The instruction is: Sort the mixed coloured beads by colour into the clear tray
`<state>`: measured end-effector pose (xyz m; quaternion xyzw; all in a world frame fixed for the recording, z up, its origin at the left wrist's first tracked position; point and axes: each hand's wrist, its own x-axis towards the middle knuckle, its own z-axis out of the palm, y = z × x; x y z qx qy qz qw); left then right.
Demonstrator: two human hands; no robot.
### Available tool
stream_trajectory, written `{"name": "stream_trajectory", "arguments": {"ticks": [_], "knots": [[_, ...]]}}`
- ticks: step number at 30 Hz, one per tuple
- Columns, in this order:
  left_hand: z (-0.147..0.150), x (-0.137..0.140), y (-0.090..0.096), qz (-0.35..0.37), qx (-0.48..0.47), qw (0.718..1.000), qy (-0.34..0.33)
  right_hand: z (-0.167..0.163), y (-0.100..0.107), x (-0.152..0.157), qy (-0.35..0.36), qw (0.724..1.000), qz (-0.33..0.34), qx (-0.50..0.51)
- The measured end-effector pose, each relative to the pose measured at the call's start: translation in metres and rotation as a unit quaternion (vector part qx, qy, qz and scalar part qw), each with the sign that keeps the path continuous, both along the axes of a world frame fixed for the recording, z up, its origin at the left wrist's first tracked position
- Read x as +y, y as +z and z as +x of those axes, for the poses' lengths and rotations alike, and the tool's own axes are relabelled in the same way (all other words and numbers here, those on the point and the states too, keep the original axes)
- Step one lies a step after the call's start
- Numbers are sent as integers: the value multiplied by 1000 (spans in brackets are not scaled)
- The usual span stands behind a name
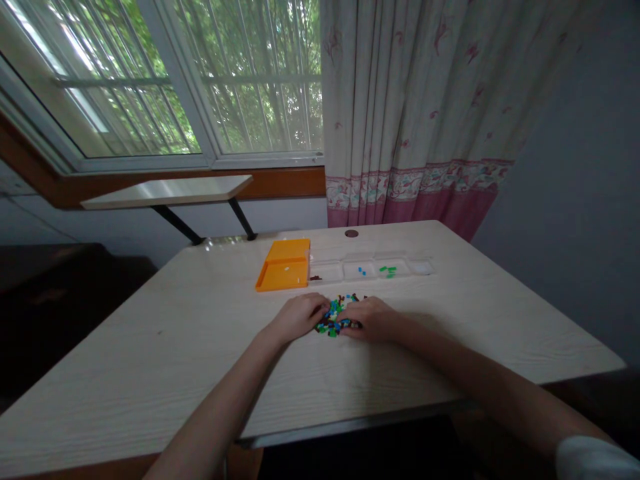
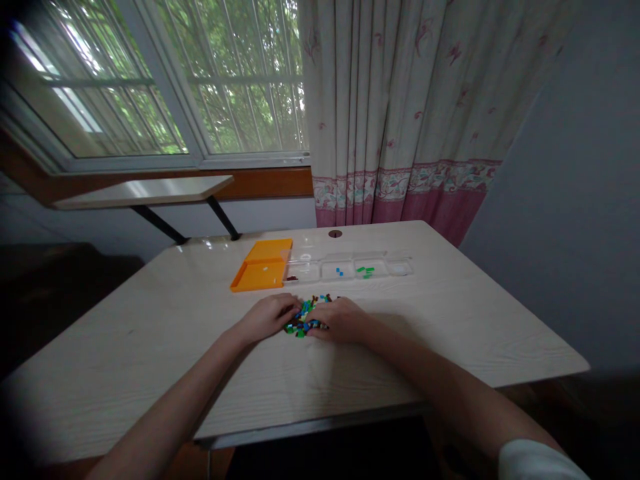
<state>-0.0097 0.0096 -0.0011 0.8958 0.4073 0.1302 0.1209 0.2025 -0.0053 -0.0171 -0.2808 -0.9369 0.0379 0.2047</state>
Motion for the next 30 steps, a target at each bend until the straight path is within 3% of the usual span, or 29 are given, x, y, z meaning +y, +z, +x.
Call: {"name": "stream_trajectory", "arguments": {"ticks": [16,30], "knots": [[0,0,-1,2,-9,1000,4,-6,-8,2,-29,995,100,9],[11,-8,1,-39,-164,984,-56,-4,-8,6,-38,989,121,80]]}}
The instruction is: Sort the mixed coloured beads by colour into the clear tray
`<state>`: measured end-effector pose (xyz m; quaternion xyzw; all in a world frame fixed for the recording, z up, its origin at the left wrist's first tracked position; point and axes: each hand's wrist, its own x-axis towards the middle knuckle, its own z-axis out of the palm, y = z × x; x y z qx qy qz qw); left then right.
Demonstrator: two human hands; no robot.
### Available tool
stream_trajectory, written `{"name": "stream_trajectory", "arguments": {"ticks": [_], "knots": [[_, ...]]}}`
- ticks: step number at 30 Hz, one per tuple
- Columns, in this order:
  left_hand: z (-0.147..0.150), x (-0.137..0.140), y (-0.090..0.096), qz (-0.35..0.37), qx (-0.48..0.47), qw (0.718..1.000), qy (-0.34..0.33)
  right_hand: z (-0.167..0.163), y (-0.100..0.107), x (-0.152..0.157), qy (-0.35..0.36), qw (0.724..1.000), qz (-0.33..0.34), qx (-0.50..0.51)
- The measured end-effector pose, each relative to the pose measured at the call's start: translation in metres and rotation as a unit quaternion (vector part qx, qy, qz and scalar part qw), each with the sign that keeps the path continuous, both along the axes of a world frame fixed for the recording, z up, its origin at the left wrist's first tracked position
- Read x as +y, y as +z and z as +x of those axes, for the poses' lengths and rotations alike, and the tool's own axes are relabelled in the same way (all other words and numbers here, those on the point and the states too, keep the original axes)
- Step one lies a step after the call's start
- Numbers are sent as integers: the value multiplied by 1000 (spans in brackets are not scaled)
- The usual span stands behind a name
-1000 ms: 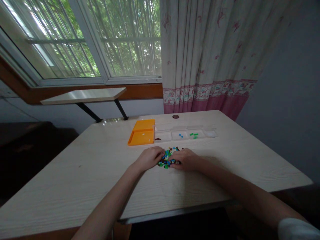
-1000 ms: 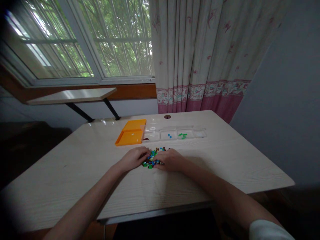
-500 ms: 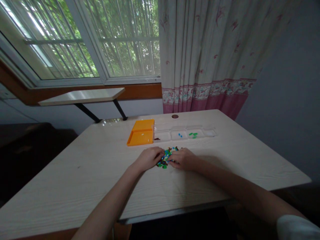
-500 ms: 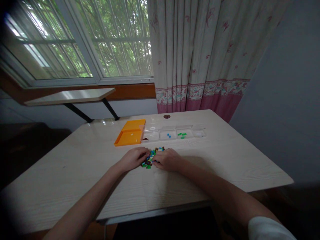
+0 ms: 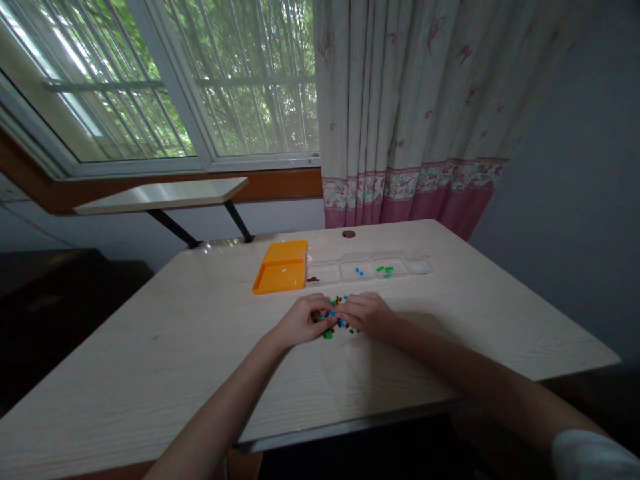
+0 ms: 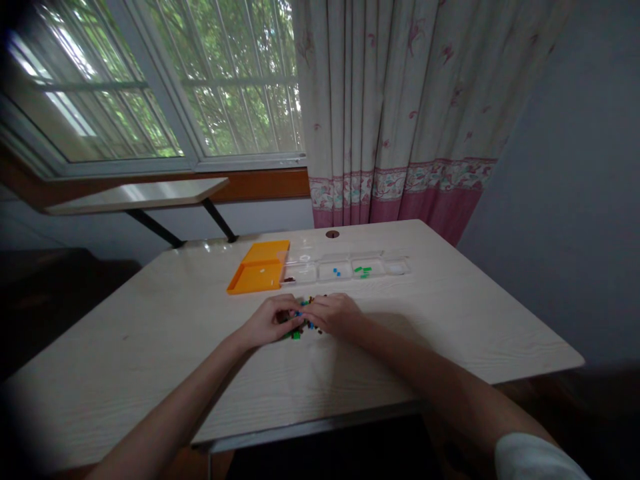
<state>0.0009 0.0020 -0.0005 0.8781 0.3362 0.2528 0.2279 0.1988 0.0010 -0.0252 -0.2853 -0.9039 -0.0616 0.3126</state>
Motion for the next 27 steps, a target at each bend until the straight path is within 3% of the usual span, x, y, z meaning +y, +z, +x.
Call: {"name": "stream_trajectory", "arguments": {"ticks": [17,22,27], "knots": [[-1,1,2,19,10,999,45,2,-2,4,8,996,-65,53],[-15,7,8,19,22,996,81,12,6,13,-20,988,-42,149],[-34,15,9,39,119,987,105,30,19,20,-84,966,-5,246]]}}
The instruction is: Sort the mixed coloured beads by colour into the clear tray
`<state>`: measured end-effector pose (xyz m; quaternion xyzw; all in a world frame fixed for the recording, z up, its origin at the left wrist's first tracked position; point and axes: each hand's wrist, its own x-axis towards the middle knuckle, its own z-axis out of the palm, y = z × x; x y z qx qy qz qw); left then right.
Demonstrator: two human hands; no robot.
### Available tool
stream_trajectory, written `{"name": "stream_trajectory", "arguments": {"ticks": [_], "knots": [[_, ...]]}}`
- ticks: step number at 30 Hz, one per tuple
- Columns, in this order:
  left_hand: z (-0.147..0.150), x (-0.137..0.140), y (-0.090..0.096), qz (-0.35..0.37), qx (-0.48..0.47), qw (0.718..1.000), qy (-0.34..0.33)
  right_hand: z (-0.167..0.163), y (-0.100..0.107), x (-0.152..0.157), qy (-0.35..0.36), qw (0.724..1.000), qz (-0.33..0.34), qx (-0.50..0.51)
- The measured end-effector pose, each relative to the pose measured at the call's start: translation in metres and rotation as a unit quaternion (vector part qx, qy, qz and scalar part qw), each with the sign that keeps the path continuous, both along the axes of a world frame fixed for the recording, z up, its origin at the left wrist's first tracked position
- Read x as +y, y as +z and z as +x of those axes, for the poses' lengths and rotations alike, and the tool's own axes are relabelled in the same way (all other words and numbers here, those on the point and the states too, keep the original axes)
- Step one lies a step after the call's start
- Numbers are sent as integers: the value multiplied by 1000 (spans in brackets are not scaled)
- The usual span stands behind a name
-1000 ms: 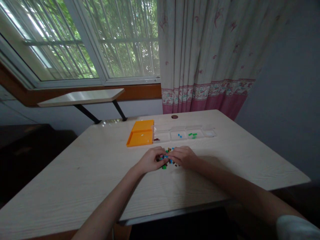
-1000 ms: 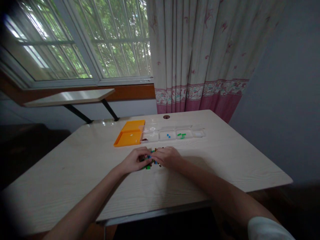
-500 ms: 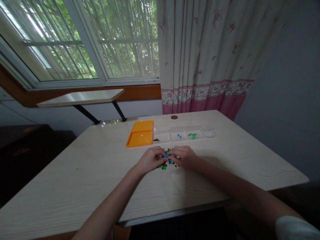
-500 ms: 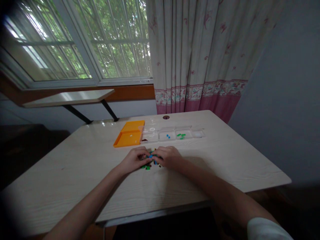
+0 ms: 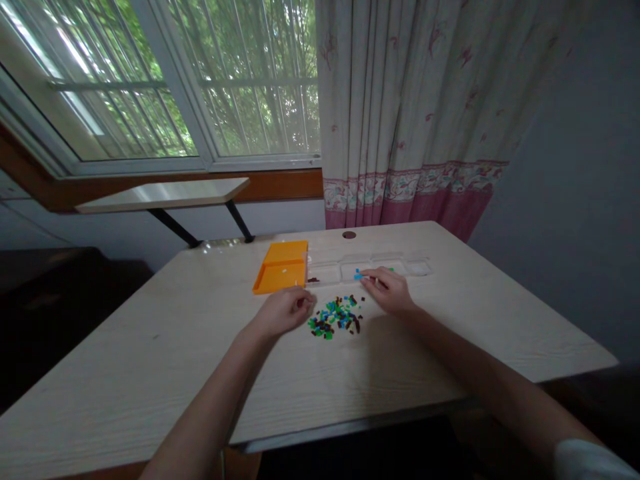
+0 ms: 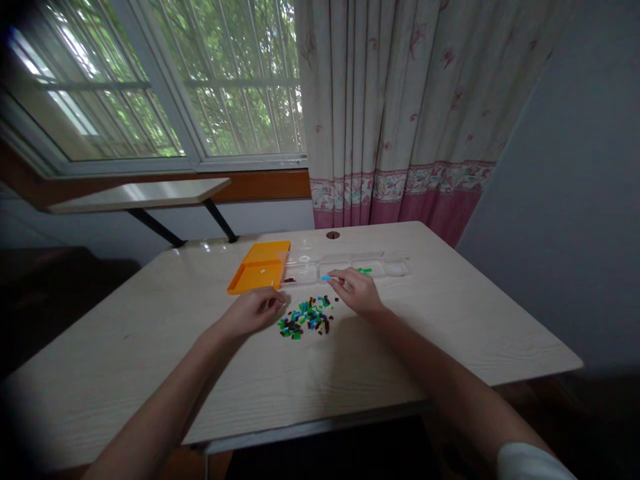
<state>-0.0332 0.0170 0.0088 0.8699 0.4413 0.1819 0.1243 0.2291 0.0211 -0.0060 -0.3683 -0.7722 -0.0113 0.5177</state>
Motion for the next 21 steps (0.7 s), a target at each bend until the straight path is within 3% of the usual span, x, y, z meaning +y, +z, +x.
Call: {"name": "stream_trajectory", "arguments": {"ticks": [4,14,21], "knots": [[-1,0,-2,11,66,998,-2,6,4,1,-20,999,8,24],[10,-6,-2,36,98,994,-11,3,3,-1,-19,1000,6,14],[13,-6,-5,41,60,997,-24,10,-1,11,-70,992,-77,-68]]}}
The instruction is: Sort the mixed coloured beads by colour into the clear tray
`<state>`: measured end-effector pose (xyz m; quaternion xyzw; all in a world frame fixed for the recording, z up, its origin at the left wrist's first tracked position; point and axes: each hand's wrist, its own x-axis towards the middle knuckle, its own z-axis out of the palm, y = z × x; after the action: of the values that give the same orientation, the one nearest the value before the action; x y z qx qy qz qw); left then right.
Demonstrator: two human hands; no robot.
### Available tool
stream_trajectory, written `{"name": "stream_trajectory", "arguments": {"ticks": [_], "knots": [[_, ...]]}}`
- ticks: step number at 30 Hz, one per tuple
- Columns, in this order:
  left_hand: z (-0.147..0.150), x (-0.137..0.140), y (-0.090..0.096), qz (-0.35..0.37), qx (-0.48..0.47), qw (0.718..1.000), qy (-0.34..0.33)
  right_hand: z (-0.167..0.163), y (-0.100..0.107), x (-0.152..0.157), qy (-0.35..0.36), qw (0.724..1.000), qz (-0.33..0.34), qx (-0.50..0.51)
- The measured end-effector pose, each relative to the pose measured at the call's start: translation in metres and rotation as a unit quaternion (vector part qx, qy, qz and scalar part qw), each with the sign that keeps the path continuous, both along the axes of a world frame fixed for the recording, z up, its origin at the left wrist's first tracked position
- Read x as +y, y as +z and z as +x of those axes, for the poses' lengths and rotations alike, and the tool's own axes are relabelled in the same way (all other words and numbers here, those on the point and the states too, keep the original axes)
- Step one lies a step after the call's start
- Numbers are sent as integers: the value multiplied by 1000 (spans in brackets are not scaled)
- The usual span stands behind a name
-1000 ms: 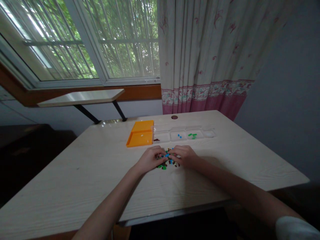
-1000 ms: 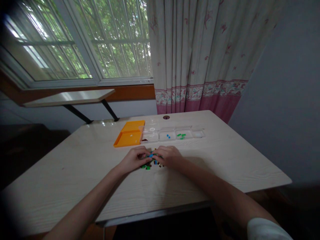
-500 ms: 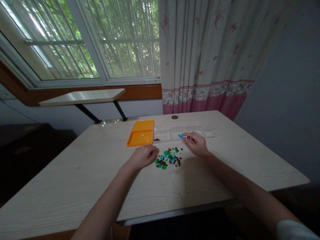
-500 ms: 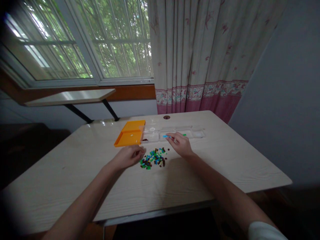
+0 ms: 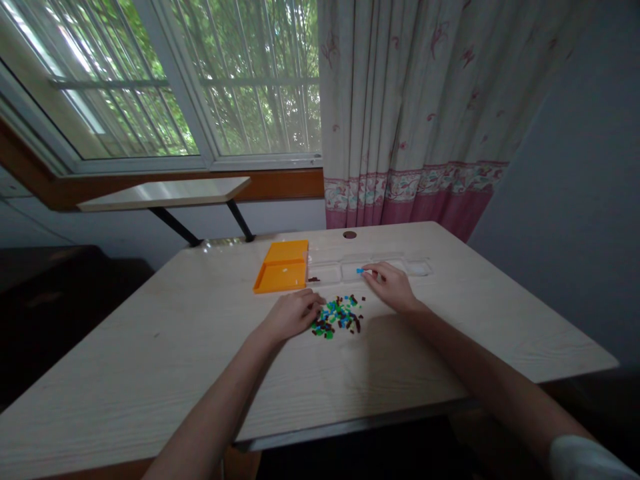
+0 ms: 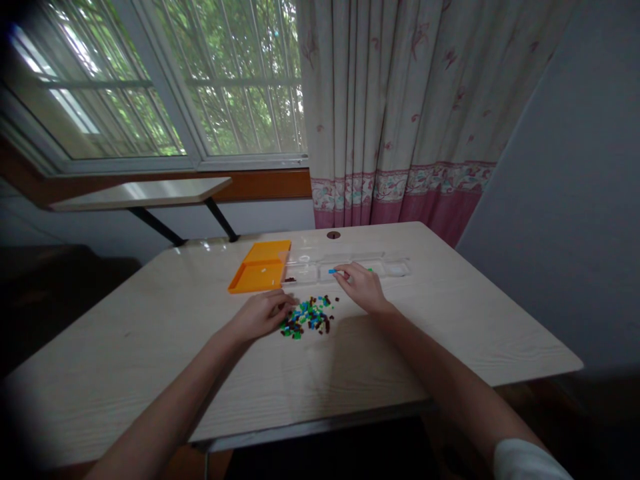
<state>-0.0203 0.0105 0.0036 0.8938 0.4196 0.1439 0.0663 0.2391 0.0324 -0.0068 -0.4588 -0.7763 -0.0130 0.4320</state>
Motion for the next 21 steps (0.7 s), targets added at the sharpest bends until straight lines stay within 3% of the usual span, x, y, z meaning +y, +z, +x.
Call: {"name": "stream_trajectory", "arguments": {"ticks": [4,7,11,15,21], "knots": [[5,-2,0,-6,-6,1000,-27,3,-7,15,-59,997,-35,-46],[8,-4,0,-12,-1,999,-46,1,-10,17,-57,994,-54,-72],[8,-3,-1,-14,10,998,-55,-11,-11,7,56,988,-71,-124],[7,-1,-3,-7,18,999,-27,-23,-13,-5,176,964,-84,-180],[8,-1,-3,-10,16,1000,-20,-26,-15,-9,181,959,-100,-192]]}}
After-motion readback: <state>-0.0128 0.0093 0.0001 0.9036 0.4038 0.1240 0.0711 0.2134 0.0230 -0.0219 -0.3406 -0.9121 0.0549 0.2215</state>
